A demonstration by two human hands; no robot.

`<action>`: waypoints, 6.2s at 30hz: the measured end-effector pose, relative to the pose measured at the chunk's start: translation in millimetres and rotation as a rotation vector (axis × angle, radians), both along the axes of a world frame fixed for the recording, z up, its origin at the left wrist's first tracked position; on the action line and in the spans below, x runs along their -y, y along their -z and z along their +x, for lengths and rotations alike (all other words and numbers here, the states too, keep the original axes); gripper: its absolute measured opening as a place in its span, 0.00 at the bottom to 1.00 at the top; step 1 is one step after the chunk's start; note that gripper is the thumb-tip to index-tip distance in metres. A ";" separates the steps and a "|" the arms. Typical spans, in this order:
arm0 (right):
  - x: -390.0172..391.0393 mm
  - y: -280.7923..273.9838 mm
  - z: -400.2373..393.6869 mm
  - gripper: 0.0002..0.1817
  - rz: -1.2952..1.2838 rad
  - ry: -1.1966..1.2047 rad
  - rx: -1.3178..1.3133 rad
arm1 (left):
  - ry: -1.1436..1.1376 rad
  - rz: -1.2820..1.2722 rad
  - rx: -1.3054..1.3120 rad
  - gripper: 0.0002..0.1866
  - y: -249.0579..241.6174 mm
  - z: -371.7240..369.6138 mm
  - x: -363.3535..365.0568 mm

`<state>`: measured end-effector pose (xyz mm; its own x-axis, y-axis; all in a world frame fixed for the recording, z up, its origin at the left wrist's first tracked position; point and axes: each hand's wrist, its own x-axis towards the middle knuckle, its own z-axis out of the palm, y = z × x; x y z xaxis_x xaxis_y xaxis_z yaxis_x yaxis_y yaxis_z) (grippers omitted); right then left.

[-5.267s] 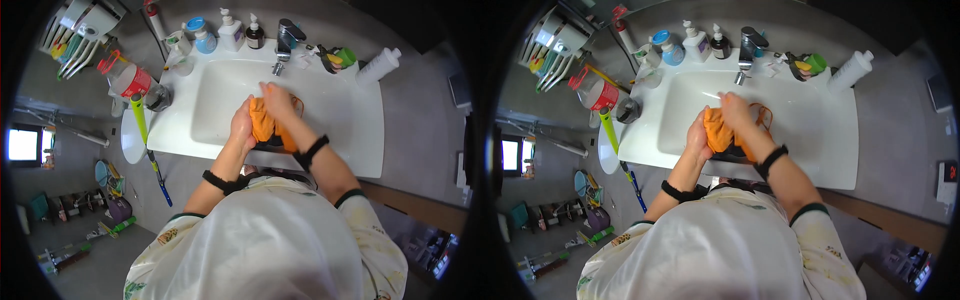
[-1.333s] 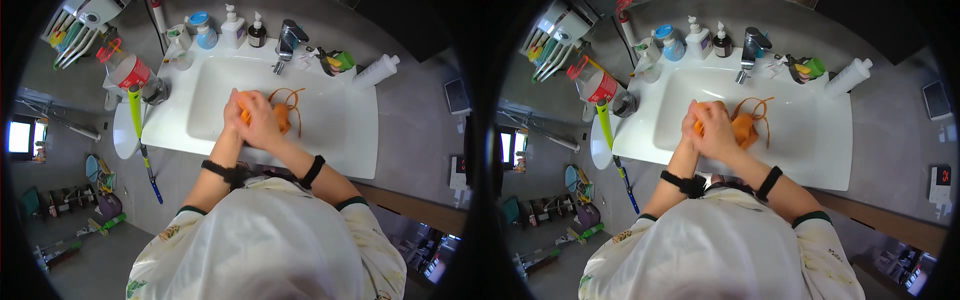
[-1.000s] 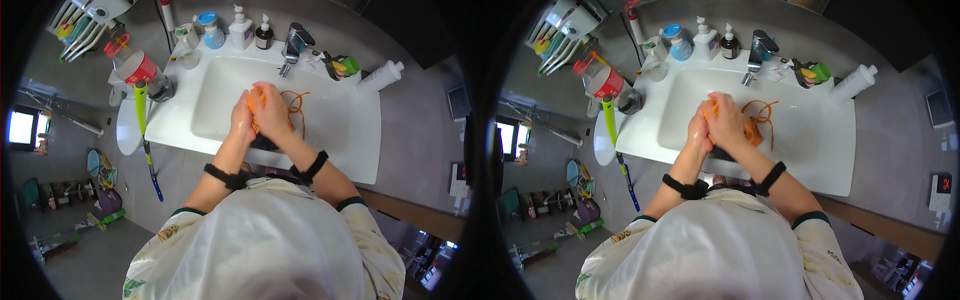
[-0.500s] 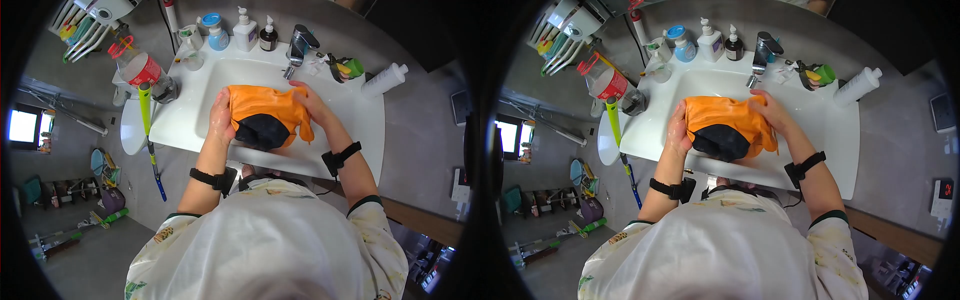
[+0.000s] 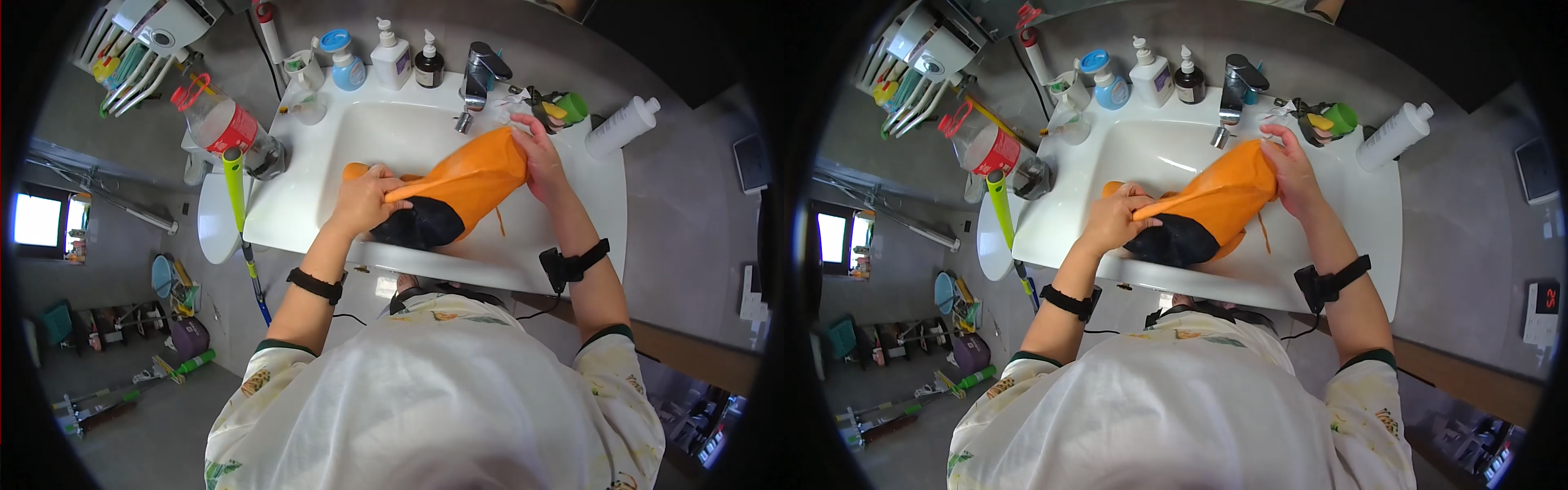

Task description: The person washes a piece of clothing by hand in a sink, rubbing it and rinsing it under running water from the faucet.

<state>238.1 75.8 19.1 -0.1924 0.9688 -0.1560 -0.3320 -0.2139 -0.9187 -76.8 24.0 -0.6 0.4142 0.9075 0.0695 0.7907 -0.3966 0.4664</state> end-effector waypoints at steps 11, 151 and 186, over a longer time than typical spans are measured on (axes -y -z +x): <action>0.5 32.9 -3.8 0.17 0.132 -0.141 0.163 | -0.297 -0.770 1.591 0.18 7.3 32.3 -4.9; 22.1 36.8 -127.4 0.22 0.086 0.196 0.987 | -0.666 -1.015 1.827 0.19 12.0 106.5 22.0; 35.6 65.4 -53.3 0.24 0.299 -0.489 0.485 | -0.407 -0.918 2.054 0.26 -8.8 26.0 3.3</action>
